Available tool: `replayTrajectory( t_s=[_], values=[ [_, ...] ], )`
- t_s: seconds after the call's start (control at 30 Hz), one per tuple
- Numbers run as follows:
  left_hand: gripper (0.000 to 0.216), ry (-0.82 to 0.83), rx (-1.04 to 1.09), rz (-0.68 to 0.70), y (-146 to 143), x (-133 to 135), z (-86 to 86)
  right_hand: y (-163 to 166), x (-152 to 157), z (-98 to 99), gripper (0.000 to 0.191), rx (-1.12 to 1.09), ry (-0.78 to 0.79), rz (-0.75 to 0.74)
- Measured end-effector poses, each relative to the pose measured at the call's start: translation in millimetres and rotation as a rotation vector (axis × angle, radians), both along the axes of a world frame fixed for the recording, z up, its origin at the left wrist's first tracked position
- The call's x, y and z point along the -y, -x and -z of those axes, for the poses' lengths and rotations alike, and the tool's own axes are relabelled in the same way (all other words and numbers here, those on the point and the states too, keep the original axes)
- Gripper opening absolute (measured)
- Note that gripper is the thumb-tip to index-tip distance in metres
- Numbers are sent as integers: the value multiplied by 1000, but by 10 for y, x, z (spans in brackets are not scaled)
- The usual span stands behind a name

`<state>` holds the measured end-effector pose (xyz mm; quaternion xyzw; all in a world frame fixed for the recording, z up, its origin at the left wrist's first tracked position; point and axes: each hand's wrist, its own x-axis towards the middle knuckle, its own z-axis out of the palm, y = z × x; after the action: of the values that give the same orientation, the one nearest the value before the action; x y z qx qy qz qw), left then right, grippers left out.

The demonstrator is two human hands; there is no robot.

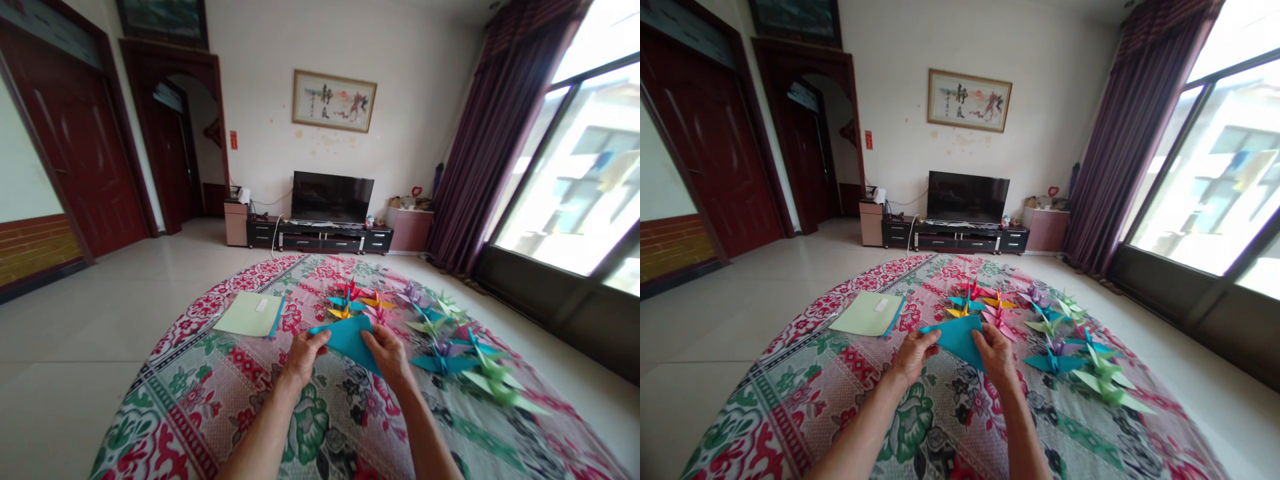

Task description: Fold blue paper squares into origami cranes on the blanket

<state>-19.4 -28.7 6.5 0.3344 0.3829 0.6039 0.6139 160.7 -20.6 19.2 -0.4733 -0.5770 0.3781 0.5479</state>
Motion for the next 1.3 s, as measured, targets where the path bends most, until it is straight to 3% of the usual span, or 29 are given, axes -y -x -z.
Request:
replayTrajectory(
  t_s=[0.33, 1.3],
  values=[
    [32, -31, -32, -45, 13, -27, 42, -2, 21, -60, 49, -73, 74, -36],
    [28, -88, -41, 20, 12, -4, 43, -11, 115, -226, 43, -158, 158, -16]
  ],
)
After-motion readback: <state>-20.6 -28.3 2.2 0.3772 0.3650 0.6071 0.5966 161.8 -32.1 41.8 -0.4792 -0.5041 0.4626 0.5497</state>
